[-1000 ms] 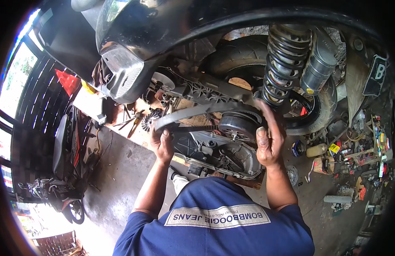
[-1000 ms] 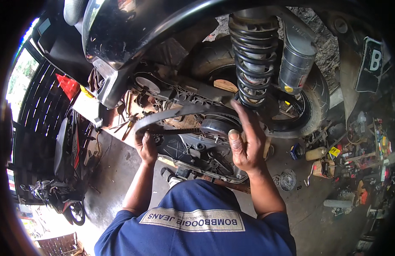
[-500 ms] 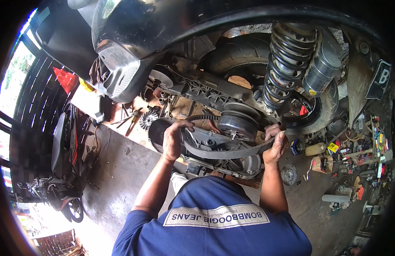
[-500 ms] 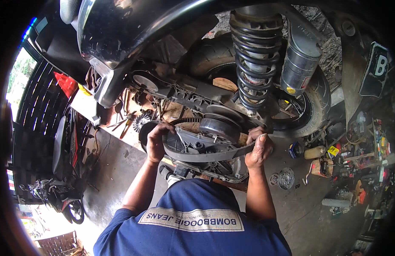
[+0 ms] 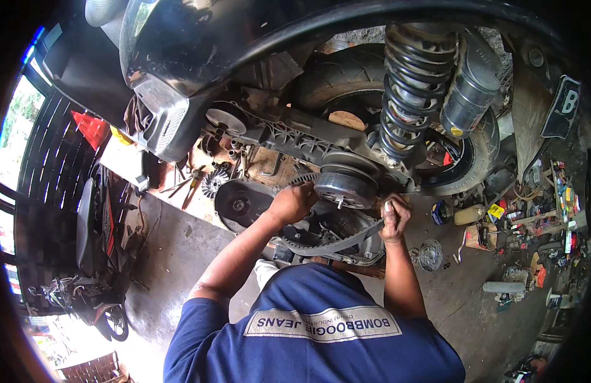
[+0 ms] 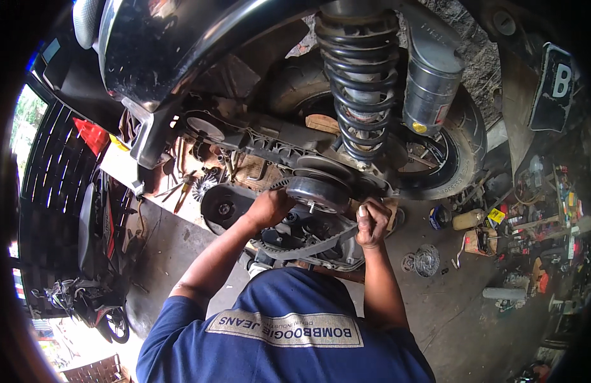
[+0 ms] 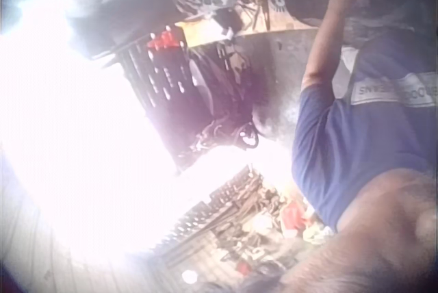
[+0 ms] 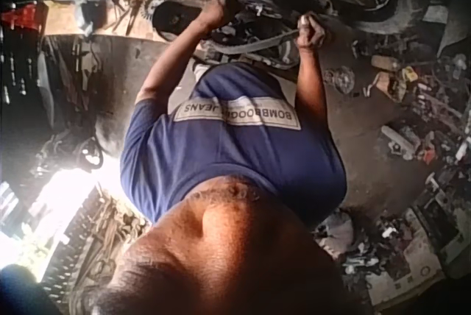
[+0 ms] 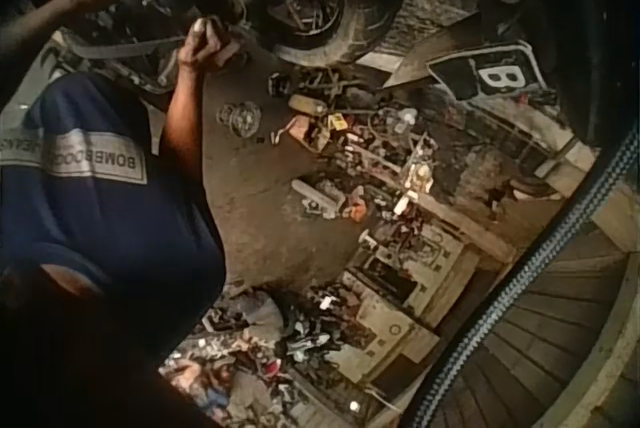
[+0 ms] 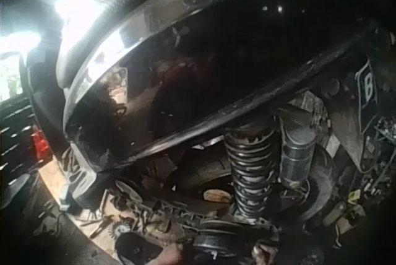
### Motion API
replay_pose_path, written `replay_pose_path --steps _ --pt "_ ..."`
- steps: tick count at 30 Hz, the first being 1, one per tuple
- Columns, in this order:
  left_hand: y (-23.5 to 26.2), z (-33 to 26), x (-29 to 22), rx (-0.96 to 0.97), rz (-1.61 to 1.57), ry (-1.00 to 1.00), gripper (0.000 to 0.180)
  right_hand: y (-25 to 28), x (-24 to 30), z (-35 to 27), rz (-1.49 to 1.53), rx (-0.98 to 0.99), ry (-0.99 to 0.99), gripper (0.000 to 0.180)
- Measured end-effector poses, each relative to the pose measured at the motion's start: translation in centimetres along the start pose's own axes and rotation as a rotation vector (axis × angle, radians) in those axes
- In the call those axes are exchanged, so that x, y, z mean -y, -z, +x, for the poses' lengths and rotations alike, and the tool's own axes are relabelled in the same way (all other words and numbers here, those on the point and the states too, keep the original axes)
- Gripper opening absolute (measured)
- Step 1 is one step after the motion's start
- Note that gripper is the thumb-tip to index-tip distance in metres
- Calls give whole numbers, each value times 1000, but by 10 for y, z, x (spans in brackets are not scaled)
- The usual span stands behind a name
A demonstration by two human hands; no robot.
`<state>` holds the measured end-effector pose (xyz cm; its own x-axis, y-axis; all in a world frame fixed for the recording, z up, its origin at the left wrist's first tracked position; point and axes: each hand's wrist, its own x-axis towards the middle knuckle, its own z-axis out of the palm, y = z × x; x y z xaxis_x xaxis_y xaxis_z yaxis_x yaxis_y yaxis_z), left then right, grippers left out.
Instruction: The person removes a motorcycle drive belt and uses a wrench and pliers to loosen and remove a nut from the rear wheel hub. They then remove the hub assembly and place it on a wooden board, followed by disassembling the clutch assembly and placing the parts on the board.
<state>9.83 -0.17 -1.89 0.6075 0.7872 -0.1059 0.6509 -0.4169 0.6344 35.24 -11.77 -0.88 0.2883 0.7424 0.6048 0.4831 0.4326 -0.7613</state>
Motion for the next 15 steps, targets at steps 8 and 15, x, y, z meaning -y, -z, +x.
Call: replay_pose_path --steps 8,15 --pt "15 -6 -3 -189 -42 65 54 -14 -22 -49 -137 294 89 32" --pt "18 -24 32 -166 -554 62 36 -17 4 -31 -148 213 93 31"
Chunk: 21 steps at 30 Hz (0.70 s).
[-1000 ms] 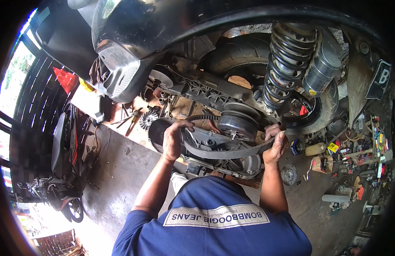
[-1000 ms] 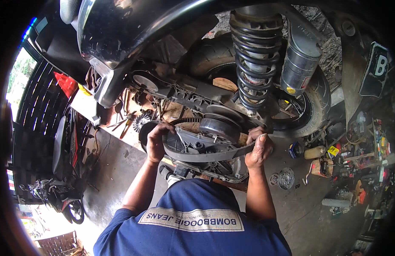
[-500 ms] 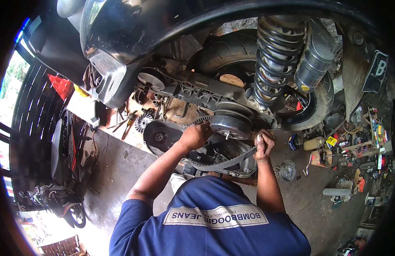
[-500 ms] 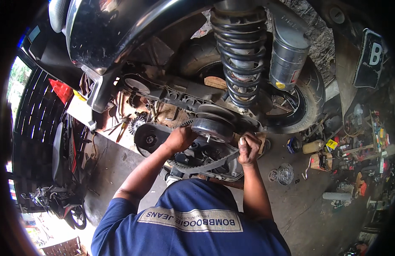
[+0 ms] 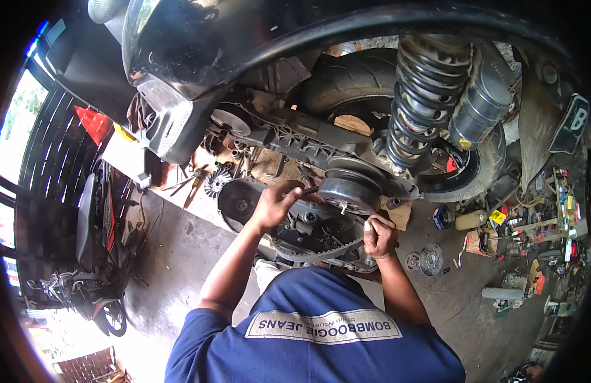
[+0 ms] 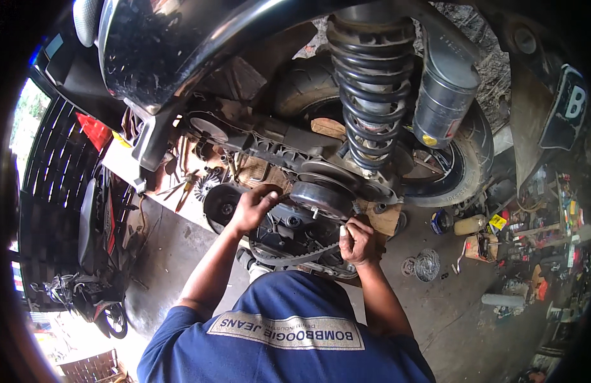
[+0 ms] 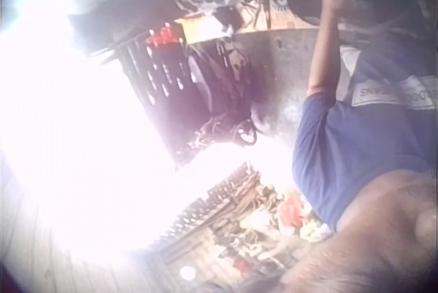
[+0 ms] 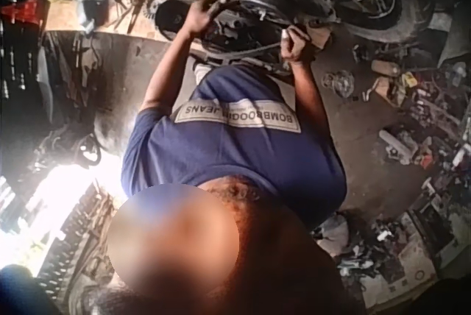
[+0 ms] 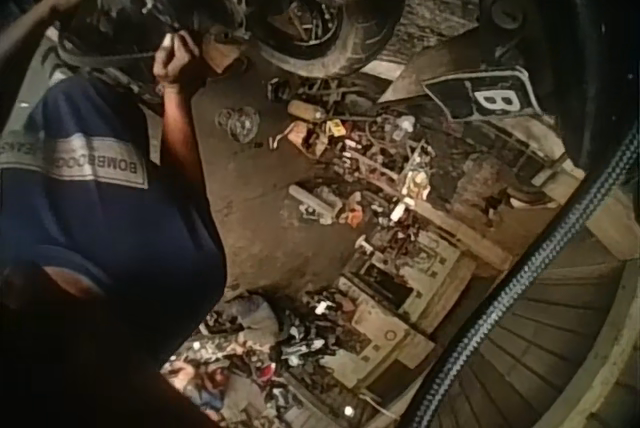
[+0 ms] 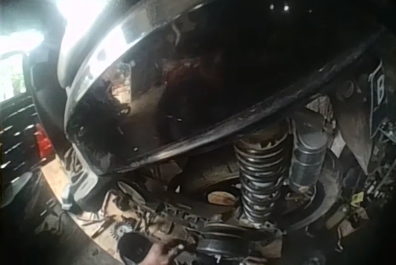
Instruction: The person removes a motorcycle drive belt and uses a wrench and pliers to loosen and remove a nut from the rear wheel hub. They then remove the hub assembly and place it on a wooden board, followed by disassembling the clutch assembly and placing the parts on the board.
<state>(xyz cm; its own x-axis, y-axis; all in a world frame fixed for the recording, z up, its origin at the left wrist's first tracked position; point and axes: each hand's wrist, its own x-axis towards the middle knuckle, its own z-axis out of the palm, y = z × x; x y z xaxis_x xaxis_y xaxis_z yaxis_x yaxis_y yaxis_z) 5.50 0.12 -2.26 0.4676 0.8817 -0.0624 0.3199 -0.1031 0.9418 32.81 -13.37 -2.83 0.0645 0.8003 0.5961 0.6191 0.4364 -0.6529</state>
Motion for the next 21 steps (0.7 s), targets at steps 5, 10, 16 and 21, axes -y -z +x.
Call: replay_pose_path --steps 5,10,16,21 --pt "22 -44 18 -103 -603 -144 54 -3 34 4 -156 -109 89 30" --pt "0 -88 2 -183 -733 -311 85 -15 70 13 -154 -175 9 39" --pt "6 -109 -32 -187 -299 -481 80 -14 101 36 8 3 28 40" --pt "50 -131 -57 -240 41 -494 48 -13 133 57 152 246 81 12"
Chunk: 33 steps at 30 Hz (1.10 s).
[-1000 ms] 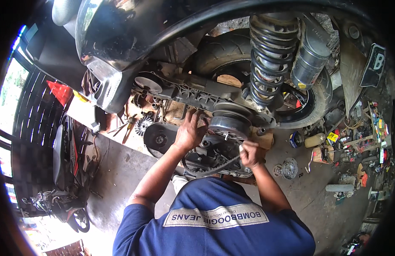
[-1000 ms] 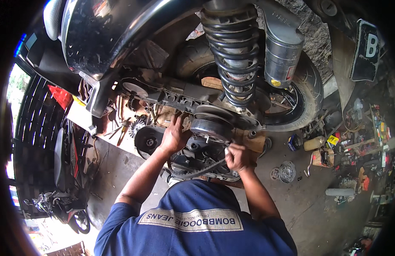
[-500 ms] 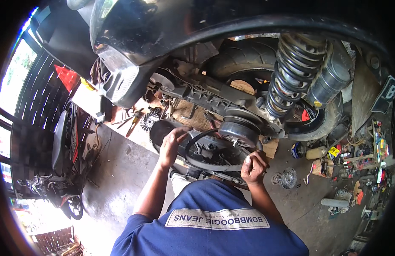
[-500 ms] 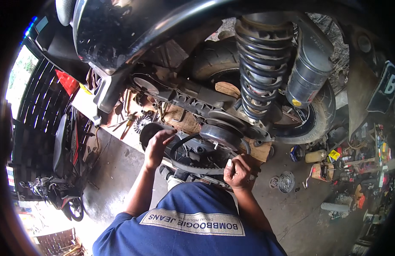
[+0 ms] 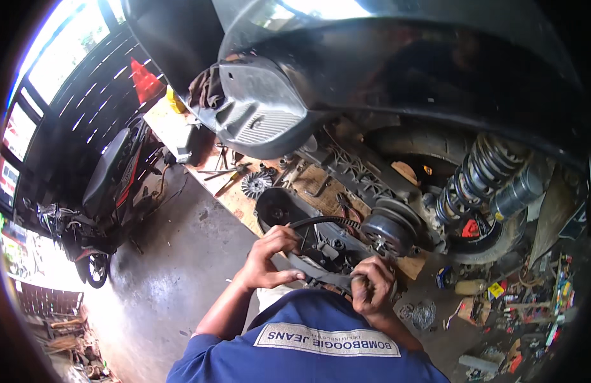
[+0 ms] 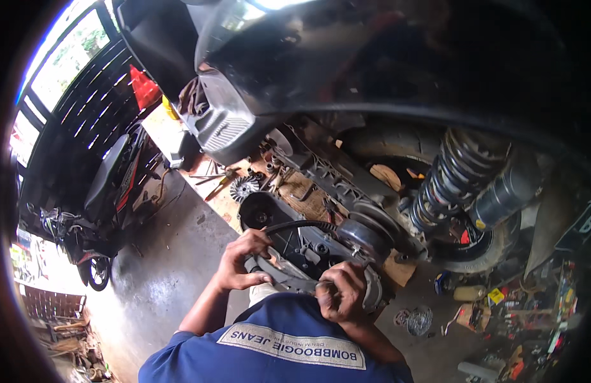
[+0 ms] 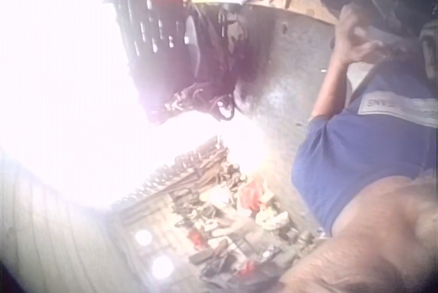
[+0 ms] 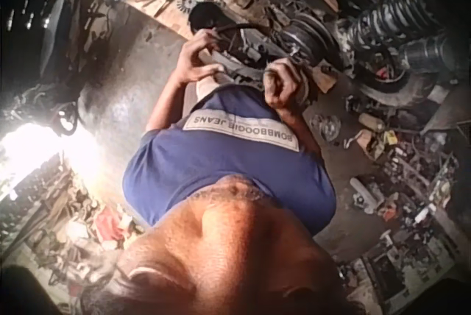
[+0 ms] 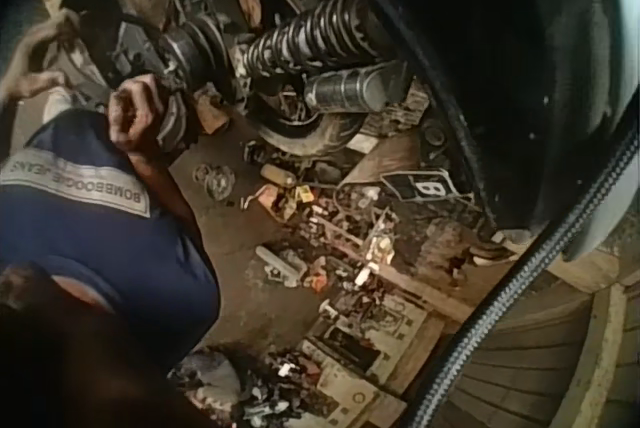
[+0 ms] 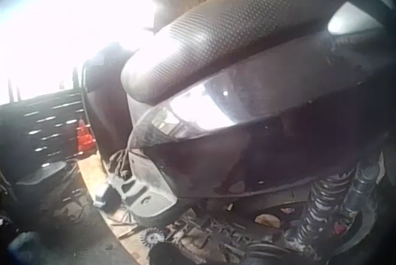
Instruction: The person removes a motorcycle drive belt and uses a wrench and pliers to loosen and remove a nut from the rear wheel hub. They then remove the hub assembly and place it on a wooden board, followed by disassembling the clutch assembly and placing the parts on the board.
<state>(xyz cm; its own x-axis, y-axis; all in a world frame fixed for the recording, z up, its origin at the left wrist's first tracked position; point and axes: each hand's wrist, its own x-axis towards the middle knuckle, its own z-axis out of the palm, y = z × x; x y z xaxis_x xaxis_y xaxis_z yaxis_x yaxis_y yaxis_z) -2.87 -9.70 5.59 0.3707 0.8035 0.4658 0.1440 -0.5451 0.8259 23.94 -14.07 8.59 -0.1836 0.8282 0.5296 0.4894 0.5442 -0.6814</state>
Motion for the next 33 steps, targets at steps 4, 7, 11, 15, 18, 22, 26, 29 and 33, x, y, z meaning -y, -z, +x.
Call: replay_pose_path --steps 4,7,11,15,18,22,26,29,33 --pt "53 -5 -29 -59 35 46 40 -16 4 9 57 95 49 29" --pt "92 -24 -38 -239 -122 -6 44 -22 6 20 62 154 157 40" --pt "139 -58 -46 -493 -158 -72 49 -34 5 39 53 127 217 48" --pt "174 -93 -43 -701 -196 -102 51 -52 17 53 46 68 125 52" --pt "197 -123 -35 -830 -279 -80 51 -70 24 57 49 112 -10 50" --pt "221 -147 -17 -949 -340 -112 41 -101 17 56 142 246 -85 41" --pt "238 -163 14 -1061 -496 12 30 -124 29 64 147 340 -119 37" --pt "245 -156 40 -1200 -361 63 26 -141 30 68 123 361 -103 36" --pt "267 -150 71 -1316 -149 109 25 -156 36 77 103 374 -145 33"
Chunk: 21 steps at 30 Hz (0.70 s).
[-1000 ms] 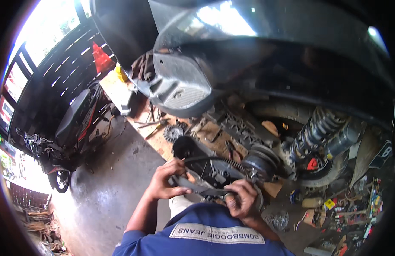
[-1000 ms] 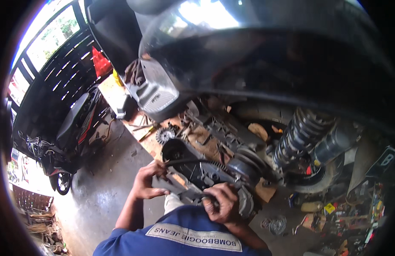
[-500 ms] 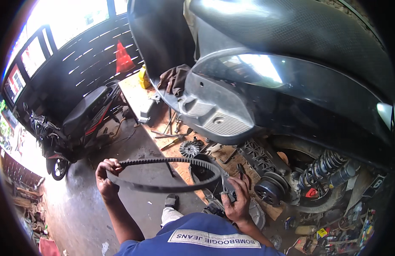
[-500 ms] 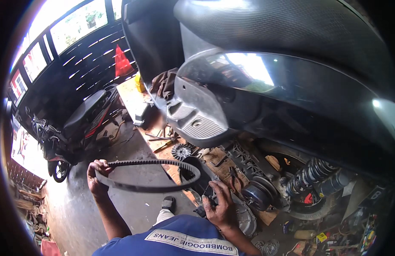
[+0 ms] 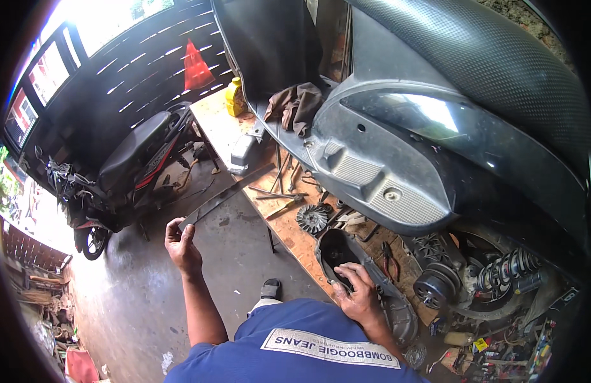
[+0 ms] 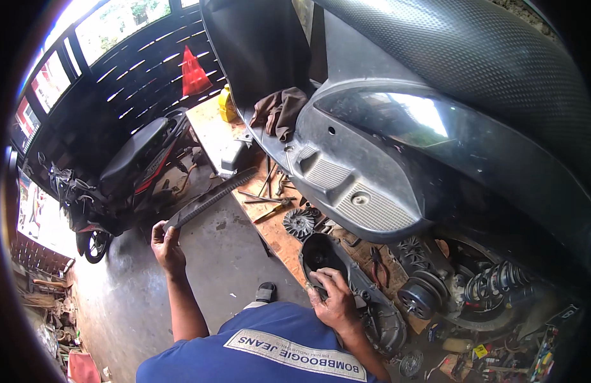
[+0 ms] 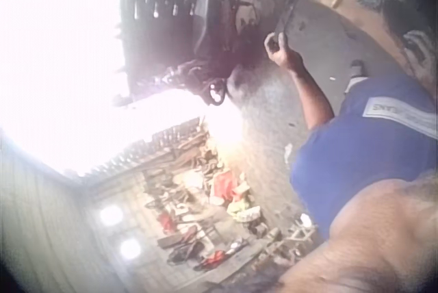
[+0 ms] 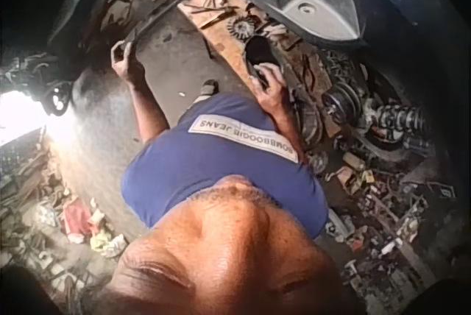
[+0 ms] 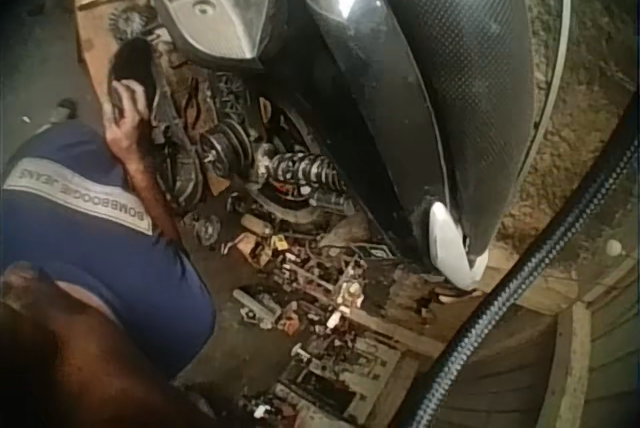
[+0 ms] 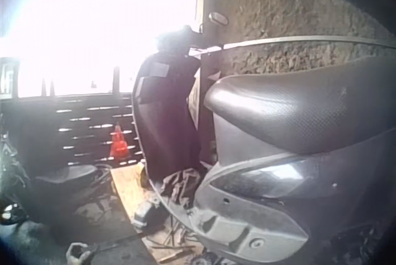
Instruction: The person removes a motorcycle drive belt and uses a wrench and pliers to loosen and remove a nut from the rear wheel hub. They then remove the hub assembly and place it on a wooden board, followed by disassembling the clutch assembly and placing the parts on the board.
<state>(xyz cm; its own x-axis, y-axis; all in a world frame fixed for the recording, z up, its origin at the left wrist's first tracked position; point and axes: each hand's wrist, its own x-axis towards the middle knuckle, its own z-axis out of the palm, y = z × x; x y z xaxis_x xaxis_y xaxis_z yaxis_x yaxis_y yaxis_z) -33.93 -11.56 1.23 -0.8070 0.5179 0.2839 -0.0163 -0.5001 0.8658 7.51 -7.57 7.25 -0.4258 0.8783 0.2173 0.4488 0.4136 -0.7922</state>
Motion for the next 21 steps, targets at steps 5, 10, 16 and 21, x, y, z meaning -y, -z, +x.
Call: replay_pose_path --steps 5,10,16,21 --pt "-12 25 14 -162 19 -32 26 -16 -2 11 -58 5 -44 31" --pt "-31 55 53 -267 285 -102 24 -37 2 27 -89 21 -108 30" --pt "-53 127 147 -181 508 -140 31 -66 19 51 -108 14 -89 29" --pt "-91 182 194 -211 709 -165 34 -83 25 49 -155 -6 -170 29"
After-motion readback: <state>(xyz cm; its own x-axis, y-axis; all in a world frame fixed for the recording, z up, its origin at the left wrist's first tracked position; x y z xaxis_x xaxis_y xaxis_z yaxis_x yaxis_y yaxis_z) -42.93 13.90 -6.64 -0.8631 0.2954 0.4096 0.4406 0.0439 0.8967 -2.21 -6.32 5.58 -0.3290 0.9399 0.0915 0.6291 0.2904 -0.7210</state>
